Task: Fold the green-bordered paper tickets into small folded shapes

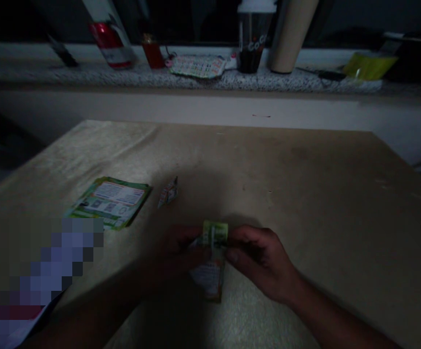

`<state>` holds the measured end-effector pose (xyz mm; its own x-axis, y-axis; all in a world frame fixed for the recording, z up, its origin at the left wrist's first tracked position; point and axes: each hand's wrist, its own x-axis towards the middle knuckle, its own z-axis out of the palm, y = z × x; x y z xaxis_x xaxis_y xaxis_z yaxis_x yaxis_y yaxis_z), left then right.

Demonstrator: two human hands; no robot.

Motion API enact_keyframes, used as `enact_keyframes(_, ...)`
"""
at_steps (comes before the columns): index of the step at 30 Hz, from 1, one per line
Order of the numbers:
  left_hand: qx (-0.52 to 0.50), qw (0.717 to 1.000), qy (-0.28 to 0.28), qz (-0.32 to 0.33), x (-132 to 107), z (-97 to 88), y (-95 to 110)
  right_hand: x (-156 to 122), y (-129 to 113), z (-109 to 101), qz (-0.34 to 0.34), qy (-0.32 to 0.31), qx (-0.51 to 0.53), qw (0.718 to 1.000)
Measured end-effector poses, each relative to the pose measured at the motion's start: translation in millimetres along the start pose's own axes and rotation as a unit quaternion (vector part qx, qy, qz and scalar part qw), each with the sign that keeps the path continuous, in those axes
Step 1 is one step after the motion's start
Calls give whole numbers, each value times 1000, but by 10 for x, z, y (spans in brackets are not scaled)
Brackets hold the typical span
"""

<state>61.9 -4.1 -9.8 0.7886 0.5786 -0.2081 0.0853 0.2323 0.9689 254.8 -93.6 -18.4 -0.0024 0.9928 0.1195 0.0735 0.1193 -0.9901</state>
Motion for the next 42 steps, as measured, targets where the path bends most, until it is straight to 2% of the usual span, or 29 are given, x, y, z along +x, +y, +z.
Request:
enact_keyframes(2,58,994,-88,-19,-22,-39,52,7,0,2,6,22,16,1000)
enact_keyframes(4,110,985,-131,-25,-31,-52,96,6,-1,18,21,22,22,999)
enact_keyframes(5,132,982,-133,-25,-30,-51,110,4,-1,27,27,22,22,999)
enact_keyframes(8,157,985,-73,-17,-9,-36,111,2,-4,43,28,37,16,999)
enact_keyframes(11,134,991,0,3,14,-20,84,12,-13,46,18,59,13,998)
enact_keyframes(14,124,992,27,3,19,1,55,26,-31,58,6,75,3,997)
enact_keyframes(18,117,992,48,-28,13,43,21,20,-37,77,-8,108,-34,994)
enact_keyframes(21,88,993,61,-49,15,46,21,-6,-16,65,-13,108,-74,991)
enact_keyframes(24,71,996,33,-51,15,-13,55,-22,-13,24,-4,67,-73,995)
enact_keyframes(27,72,996,-25,-54,11,-106,94,-5,-56,-15,60,10,6,998)
enact_keyframes(30,82,991,-101,-43,16,-168,109,29,-98,-28,147,-58,109,981)
enact_keyframes(33,83,984,-152,-35,26,-173,100,39,-77,-35,195,-118,167,959)
enact_keyframes(37,70,982,-174,-28,35,-151,79,13,1,-66,206,-168,177,948)
enact_keyframes(42,95,980,-171,-26,42,-146,66,5,-47,-65,175,-193,103,960)
